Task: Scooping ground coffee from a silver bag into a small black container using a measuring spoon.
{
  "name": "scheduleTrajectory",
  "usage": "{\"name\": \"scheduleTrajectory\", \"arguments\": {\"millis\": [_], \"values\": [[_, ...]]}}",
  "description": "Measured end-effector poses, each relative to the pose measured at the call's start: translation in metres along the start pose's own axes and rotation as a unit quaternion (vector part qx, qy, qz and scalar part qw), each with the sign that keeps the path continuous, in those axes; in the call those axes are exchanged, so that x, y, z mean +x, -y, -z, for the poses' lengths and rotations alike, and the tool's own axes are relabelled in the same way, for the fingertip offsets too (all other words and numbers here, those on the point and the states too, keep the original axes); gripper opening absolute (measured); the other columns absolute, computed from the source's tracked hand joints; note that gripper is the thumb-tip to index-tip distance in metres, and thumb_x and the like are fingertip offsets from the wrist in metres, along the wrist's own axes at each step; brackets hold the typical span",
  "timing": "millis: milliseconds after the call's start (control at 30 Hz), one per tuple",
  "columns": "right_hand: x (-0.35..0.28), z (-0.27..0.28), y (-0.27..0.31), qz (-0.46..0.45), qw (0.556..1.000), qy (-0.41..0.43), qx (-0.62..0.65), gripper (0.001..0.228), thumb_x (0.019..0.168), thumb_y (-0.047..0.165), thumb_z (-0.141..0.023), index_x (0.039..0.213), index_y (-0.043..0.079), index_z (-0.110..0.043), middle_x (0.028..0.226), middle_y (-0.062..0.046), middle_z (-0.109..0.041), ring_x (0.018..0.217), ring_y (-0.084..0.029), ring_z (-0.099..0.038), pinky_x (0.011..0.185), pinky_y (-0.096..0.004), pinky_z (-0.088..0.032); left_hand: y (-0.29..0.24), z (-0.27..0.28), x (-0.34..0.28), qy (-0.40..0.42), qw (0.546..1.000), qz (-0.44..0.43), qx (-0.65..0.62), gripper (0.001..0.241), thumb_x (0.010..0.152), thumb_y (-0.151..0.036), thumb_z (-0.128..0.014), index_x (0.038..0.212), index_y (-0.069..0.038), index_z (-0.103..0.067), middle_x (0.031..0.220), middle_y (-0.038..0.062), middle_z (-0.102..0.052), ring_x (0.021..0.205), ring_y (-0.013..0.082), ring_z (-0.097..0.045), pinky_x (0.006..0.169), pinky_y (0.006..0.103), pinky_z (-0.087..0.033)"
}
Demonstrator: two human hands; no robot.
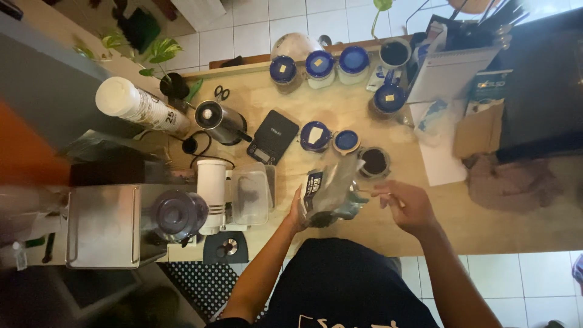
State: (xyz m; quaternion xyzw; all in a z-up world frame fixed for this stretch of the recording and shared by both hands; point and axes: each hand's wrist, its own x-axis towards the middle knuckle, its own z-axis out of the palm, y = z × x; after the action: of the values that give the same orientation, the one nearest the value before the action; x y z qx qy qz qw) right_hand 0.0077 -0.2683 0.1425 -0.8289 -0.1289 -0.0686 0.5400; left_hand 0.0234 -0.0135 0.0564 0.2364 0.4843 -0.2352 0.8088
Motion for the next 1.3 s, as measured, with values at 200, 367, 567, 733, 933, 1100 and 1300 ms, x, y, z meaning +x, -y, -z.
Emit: {"name": "scheduleTrajectory", "arguments": {"millis": [200,367,567,733,933,1100,1300], "values": [[-0.007,-0.022,-0.023,0.112,0.947,0.129,-0.272,0.022,0.097,0.024,-0.064,0.083,0.008,-0.068,0.076,-0.014,-0.068,0.064,-0.039,-0.066,0.058,-0.049,-0.055,0.002,0.070,0.119,0.102,0.981,0.027,0.164,0.086,0.075,-0.080,-0.067,0.133,-0.016,-0.068,0.131,0.010,-0.070,0.120,0.0307,-0.067,0.103,0.0466,-0.054],[-0.025,-0.052,-0.087,0.058,0.950,0.181,-0.246,0.037,0.071,0.044,-0.074,0.062,0.009,-0.064,0.062,-0.014,-0.065,0.062,-0.040,-0.063,0.061,-0.052,-0.052,0.015,0.058,0.098,0.116,0.992,0.002,0.046,0.065,0.085,-0.062,-0.070,0.127,-0.012,-0.070,0.126,0.011,-0.072,0.117,0.0280,-0.068,0.104,0.0440,-0.053],[-0.034,-0.059,-0.098,0.027,0.939,0.197,-0.281,0.027,0.064,0.037,-0.075,0.061,0.011,-0.068,0.060,-0.012,-0.064,0.061,-0.037,-0.063,0.063,-0.051,-0.050,0.015,0.108,0.194,0.166,0.982,0.016,0.090,0.080,0.081,-0.075,-0.068,0.131,-0.013,-0.068,0.135,0.014,-0.067,0.125,0.0350,-0.062,0.114,0.0522,-0.043],[-0.037,-0.058,-0.090,0.002,0.953,0.196,-0.230,0.024,0.069,0.034,-0.071,0.059,0.013,-0.066,0.057,-0.009,-0.062,0.059,-0.037,-0.063,0.061,-0.050,-0.049,0.014,0.091,0.156,0.171,0.979,0.035,0.104,0.076,0.084,-0.069,-0.069,0.128,-0.008,-0.069,0.129,0.014,-0.070,0.121,0.0351,-0.064,0.111,0.0489,-0.046],[-0.036,-0.046,-0.065,-0.031,0.966,0.200,-0.162,0.024,0.075,0.029,-0.067,0.056,0.016,-0.064,0.052,-0.006,-0.059,0.057,-0.037,-0.064,0.057,-0.049,-0.046,0.011,0.072,0.121,0.172,0.978,0.036,0.108,0.072,0.084,-0.070,-0.067,0.128,-0.013,-0.070,0.133,0.013,-0.068,0.122,0.0326,-0.066,0.110,0.0484,-0.050],[-0.014,-0.016,0.025,-0.221,0.973,0.039,0.052,0.025,0.094,0.017,-0.070,0.072,0.009,-0.077,0.042,-0.009,-0.065,0.039,-0.019,-0.059,0.050,-0.029,-0.051,0.009,0.095,0.144,0.174,0.978,0.045,0.108,0.084,0.082,-0.075,-0.063,0.140,-0.015,-0.061,0.143,0.012,-0.061,0.126,0.0355,-0.062,0.110,0.0508,-0.051],[-0.012,-0.003,0.016,-0.251,0.955,-0.054,0.146,0.023,0.100,0.018,-0.064,0.108,0.000,-0.077,0.048,-0.017,-0.065,0.045,-0.019,-0.055,0.053,-0.027,-0.045,-0.003,-0.004,-0.004,0.385,0.909,-0.035,0.157,0.073,0.094,-0.057,-0.042,0.151,-0.011,-0.036,0.147,0.019,-0.050,0.133,0.0353,-0.053,0.110,0.0530,-0.047]]}}
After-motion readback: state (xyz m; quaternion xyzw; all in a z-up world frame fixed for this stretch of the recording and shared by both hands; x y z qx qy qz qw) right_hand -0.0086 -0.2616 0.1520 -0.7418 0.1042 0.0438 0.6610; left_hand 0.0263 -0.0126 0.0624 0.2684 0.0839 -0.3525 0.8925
